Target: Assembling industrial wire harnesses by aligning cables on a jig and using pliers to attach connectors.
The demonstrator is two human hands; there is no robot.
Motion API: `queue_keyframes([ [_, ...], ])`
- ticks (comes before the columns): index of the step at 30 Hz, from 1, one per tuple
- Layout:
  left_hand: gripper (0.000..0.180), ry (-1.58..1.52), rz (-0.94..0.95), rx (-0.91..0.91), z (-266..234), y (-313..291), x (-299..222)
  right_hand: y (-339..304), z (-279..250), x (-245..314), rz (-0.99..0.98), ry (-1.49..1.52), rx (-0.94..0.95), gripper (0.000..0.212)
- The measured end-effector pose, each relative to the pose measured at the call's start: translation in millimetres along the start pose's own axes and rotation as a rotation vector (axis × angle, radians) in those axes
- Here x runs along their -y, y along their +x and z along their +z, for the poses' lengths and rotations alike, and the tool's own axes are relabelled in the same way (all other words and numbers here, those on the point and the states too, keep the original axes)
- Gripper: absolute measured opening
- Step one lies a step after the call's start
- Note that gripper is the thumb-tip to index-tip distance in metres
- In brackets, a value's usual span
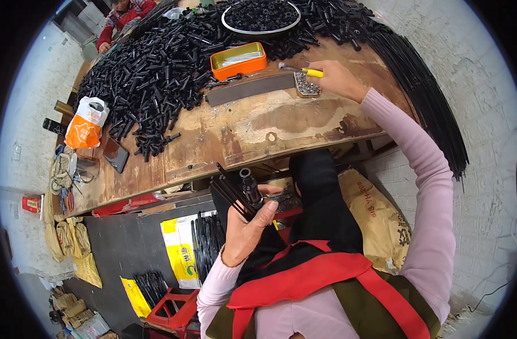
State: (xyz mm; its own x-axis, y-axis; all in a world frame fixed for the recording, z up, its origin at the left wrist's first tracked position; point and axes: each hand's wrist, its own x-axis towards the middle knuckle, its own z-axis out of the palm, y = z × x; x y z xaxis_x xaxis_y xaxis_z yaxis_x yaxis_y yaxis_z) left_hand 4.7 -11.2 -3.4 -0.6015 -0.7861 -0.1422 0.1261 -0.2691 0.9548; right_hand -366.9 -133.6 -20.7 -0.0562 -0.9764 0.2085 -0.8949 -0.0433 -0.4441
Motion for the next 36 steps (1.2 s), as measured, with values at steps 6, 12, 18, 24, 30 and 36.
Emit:
queue_keyframes([
  [6, 0.025, 0.012, 0.035, 0.037, 7.3, -16.9, -3.5, 8.2, -15.7, -21.4, 0.395, 1.007, 0.213, 0.013],
  [12, 0.026, -0.006, 0.069, 0.046, 6.7, -39.4, -2.0, -48.7, -13.6, 36.2, 0.465, 1.621, 0.262, 0.010],
  [18, 0.042, 0.033, 0.088, 0.122, 2.6, -54.2, -3.9, -151.2, 0.5, 140.1, 0.381, 1.747, 0.347, 0.015],
  [24, 0.056, -0.111, 0.332, 0.168, 3.5, -52.1, 13.3, -201.6, 9.1, 199.6, 0.188, 1.398, 0.273, 0.014],
  [30, 0.061, -0.049, 0.325, 0.219, 2.6, -55.9, 5.6, -225.1, 17.4, 232.1, 0.036, 1.382, 0.046, 0.015],
  [36, 0.064, 0.007, 0.350, 0.256, 2.2, -60.3, 0.3, -225.5, 18.7, 240.8, -0.076, 1.419, -0.010, 0.017],
])
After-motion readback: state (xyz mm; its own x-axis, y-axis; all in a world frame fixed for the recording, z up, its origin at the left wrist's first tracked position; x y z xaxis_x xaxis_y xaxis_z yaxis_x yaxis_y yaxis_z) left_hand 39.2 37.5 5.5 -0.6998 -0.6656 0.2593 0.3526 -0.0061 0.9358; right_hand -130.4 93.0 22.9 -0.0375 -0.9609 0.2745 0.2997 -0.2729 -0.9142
